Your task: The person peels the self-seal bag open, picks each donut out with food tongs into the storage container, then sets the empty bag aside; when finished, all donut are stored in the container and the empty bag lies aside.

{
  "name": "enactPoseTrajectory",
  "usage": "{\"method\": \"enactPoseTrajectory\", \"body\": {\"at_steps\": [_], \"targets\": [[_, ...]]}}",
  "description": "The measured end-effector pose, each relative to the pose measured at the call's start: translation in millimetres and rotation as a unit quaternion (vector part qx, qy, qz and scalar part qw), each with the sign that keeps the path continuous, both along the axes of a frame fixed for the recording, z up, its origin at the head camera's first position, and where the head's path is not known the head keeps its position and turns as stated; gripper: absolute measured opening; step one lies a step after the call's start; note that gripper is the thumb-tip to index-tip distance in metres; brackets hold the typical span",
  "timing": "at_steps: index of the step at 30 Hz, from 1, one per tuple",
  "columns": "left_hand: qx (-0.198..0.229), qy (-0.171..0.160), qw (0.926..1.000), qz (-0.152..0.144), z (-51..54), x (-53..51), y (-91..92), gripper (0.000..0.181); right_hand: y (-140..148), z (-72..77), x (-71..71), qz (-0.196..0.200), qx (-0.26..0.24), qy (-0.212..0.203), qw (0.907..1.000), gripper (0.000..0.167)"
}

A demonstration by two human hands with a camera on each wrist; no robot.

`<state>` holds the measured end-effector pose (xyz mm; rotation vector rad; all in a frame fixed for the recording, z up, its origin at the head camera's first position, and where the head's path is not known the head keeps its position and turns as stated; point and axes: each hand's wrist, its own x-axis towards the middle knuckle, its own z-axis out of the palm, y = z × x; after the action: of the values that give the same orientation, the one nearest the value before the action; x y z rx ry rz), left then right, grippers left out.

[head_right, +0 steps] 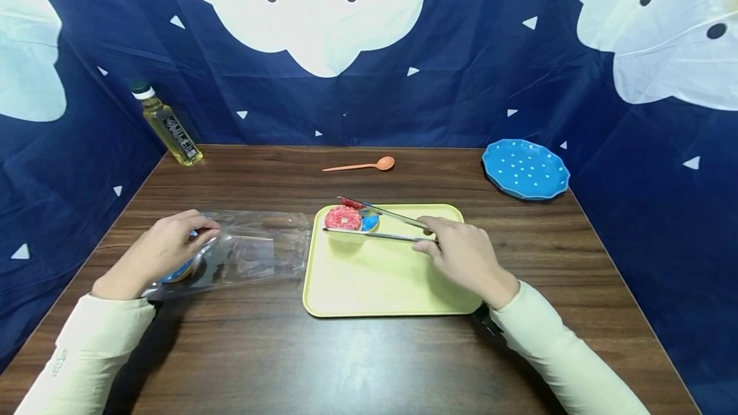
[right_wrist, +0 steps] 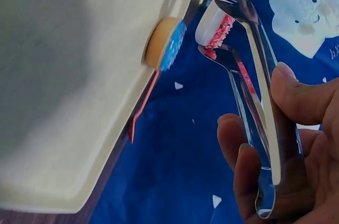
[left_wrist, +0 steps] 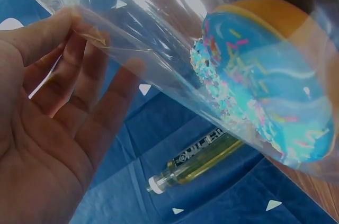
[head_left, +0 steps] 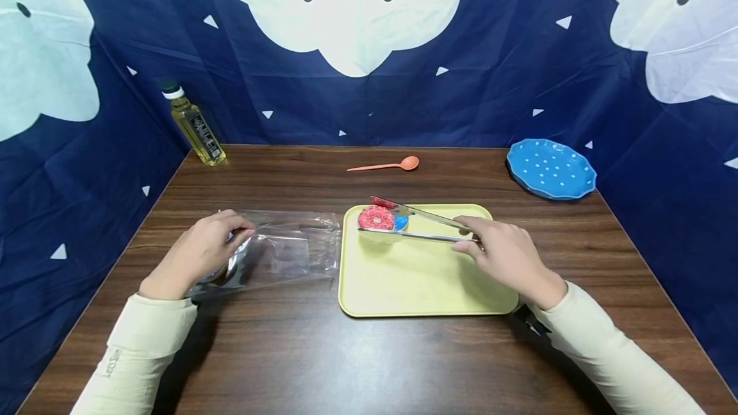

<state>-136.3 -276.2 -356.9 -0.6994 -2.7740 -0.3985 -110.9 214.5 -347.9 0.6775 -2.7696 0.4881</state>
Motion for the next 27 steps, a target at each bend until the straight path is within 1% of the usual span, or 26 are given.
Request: {"method": "enactPoseTrajectory", "body": {"at_steps": [6, 14, 17, 22, 27], "targets": [[0.001, 0.012, 0.9999, -0.002, -0.3, 0.0, -0.2, 0.005, 16, -0.2, 10.7, -0.025, 0.004, 0.009, 0.9996, 0.044], [0.003, 0.015, 0.9999, -0.003, -0.6, 0.5, -0.3, 0.005, 35, -1.1, 17.8, -0.058, 0.012, 0.012, 0.9982, 0.045], [0.003, 0.014, 0.9999, -0.004, -0.6, 0.8, -0.2, 0.005, 41, -0.1, 20.2, -0.067, 0.013, 0.009, 0.9976, 0.045], [-0.001, 0.003, 1.0, 0.001, 0.5, 1.0, -0.6, 0.007, 52, 0.8, 23.2, -0.085, 0.011, -0.001, 0.9964, 0.045], [-0.002, 0.0, 1.0, 0.002, 0.9, 0.6, -1.1, 0.007, 62, -2.0, 24.2, -0.105, 0.023, -0.024, 0.9939, 0.042]]}}
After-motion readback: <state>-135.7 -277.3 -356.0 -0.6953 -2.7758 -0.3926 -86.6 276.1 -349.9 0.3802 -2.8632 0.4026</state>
